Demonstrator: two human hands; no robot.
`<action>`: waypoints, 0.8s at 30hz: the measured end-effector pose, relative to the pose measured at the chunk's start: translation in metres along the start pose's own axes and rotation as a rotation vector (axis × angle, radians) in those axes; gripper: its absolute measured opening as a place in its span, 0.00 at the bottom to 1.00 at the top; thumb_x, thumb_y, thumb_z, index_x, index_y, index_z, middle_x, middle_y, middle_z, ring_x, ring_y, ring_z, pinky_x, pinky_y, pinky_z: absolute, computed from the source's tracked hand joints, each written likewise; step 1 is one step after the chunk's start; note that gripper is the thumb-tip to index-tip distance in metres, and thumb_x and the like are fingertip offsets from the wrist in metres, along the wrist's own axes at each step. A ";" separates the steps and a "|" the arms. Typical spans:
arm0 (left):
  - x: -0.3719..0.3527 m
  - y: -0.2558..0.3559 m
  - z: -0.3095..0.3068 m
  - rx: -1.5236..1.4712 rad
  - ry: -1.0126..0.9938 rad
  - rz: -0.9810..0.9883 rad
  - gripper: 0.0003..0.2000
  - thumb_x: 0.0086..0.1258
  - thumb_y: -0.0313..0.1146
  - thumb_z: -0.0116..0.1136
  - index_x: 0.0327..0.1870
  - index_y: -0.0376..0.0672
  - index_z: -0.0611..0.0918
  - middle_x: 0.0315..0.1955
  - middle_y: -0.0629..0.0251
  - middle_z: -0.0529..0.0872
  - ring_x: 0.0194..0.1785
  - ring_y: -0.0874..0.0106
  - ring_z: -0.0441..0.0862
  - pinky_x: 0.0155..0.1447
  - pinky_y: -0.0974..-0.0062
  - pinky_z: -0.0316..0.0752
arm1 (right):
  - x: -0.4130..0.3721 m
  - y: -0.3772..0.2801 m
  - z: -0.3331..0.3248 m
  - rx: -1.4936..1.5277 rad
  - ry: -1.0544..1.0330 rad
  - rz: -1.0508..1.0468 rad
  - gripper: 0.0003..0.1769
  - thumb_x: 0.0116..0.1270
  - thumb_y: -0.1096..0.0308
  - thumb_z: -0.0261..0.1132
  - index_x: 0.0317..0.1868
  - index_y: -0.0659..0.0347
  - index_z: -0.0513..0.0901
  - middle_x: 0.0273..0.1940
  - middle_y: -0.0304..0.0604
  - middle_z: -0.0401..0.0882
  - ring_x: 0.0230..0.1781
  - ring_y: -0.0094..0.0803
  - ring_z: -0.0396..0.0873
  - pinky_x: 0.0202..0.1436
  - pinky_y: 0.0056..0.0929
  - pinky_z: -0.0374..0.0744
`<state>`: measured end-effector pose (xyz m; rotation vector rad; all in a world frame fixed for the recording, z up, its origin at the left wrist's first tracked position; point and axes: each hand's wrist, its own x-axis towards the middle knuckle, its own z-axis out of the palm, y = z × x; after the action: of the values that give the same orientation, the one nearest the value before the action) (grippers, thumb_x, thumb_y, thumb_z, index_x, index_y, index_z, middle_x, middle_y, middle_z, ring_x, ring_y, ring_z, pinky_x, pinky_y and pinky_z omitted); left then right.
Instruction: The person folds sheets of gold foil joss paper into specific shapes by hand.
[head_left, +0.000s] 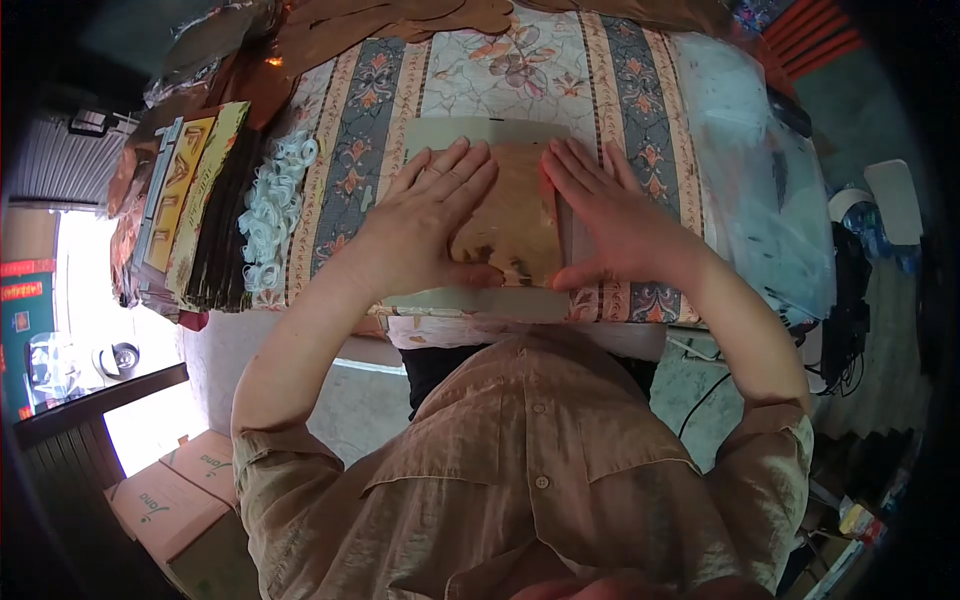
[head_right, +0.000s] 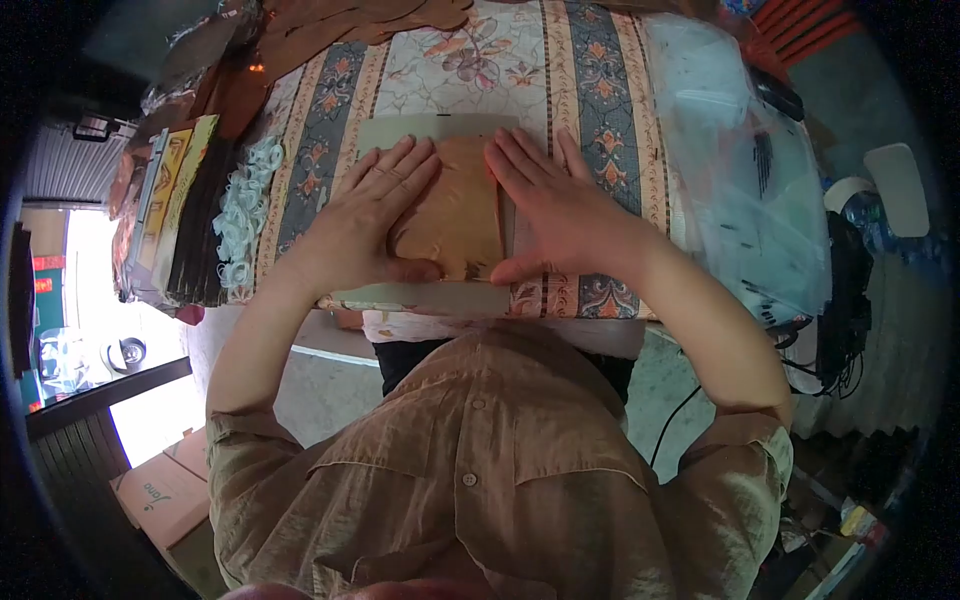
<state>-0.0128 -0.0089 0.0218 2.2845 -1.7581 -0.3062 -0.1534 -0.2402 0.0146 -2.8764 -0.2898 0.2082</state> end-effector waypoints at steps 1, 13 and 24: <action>0.001 0.000 0.000 0.000 -0.009 0.004 0.52 0.53 0.59 0.68 0.76 0.39 0.58 0.76 0.53 0.56 0.80 0.60 0.47 0.81 0.58 0.40 | -0.003 -0.001 0.001 -0.010 -0.001 0.013 0.70 0.48 0.30 0.69 0.76 0.70 0.45 0.78 0.59 0.42 0.81 0.46 0.38 0.80 0.51 0.38; 0.002 0.000 0.006 0.005 0.028 0.046 0.51 0.56 0.63 0.64 0.75 0.37 0.58 0.76 0.51 0.55 0.80 0.58 0.46 0.80 0.54 0.38 | -0.021 -0.024 -0.001 0.004 -0.020 0.153 0.71 0.48 0.33 0.71 0.76 0.72 0.43 0.77 0.62 0.41 0.80 0.50 0.35 0.79 0.55 0.37; 0.004 -0.003 0.012 0.001 0.045 0.053 0.52 0.54 0.64 0.64 0.75 0.38 0.59 0.75 0.53 0.57 0.80 0.59 0.47 0.80 0.54 0.40 | -0.023 -0.019 -0.015 0.132 -0.095 0.212 0.73 0.43 0.41 0.78 0.77 0.67 0.42 0.78 0.61 0.39 0.81 0.47 0.33 0.80 0.50 0.34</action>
<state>-0.0127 -0.0124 0.0097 2.2243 -1.7935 -0.2425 -0.1766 -0.2301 0.0370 -2.7675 0.0127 0.3875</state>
